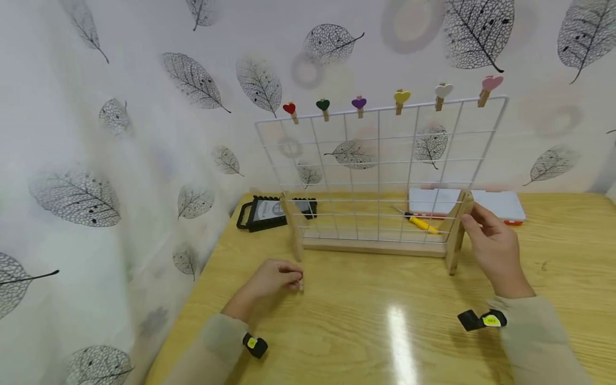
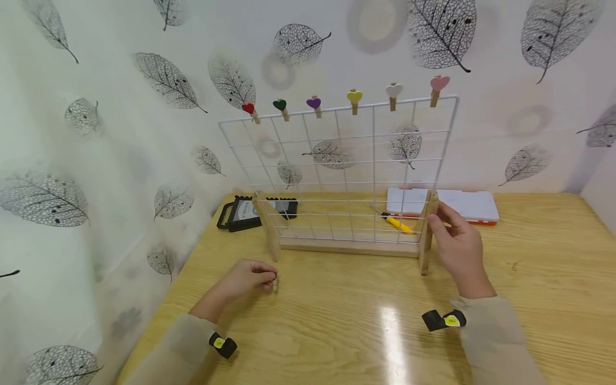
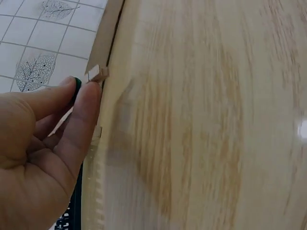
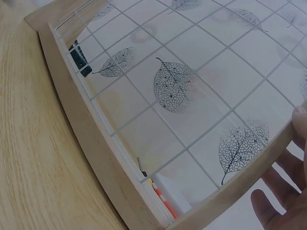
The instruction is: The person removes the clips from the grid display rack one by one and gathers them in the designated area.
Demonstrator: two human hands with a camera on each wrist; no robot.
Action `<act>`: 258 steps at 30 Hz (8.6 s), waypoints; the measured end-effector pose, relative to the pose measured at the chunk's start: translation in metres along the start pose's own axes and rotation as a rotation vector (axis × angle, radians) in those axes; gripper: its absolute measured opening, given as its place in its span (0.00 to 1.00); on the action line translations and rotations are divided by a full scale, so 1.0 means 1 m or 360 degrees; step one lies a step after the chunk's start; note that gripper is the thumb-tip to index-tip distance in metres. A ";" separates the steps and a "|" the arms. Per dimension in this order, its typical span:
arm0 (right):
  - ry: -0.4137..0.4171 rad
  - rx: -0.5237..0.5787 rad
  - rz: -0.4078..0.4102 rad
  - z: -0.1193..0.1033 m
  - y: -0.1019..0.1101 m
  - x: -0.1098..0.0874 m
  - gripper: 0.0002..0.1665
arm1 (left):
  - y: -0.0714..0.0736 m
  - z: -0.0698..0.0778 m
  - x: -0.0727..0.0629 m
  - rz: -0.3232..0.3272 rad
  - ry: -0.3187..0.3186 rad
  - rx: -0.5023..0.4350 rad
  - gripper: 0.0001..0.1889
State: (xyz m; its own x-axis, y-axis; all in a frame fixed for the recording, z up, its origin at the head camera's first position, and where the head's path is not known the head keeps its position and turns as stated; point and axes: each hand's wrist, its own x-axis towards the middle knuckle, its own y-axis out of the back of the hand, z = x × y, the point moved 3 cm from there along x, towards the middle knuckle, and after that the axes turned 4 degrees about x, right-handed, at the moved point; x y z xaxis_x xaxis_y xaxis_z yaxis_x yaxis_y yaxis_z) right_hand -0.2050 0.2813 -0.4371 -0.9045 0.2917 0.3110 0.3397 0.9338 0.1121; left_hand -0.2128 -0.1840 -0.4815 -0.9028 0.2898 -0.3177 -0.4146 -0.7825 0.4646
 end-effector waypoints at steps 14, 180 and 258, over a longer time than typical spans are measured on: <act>-0.0025 -0.0101 -0.0022 0.008 0.008 -0.002 0.29 | -0.012 -0.008 0.003 -0.0049 0.0043 0.0255 0.08; 0.0182 -0.0084 -0.0186 0.011 -0.014 -0.007 0.27 | 0.086 0.285 -0.017 0.1060 -0.1812 0.0703 0.13; 0.0088 -0.0091 -0.0053 0.008 -0.006 0.001 0.28 | -0.043 0.042 0.024 -0.0041 -0.0082 0.0412 0.05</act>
State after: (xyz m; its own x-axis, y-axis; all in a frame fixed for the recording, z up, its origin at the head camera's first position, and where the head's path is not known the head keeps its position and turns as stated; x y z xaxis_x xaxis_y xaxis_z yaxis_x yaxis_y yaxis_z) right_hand -0.2101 0.2776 -0.4447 -0.9005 0.2476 0.3574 0.3254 0.9289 0.1766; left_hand -0.2211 -0.1208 -0.4743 -0.8934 0.3406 -0.2929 -0.4470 -0.6092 0.6550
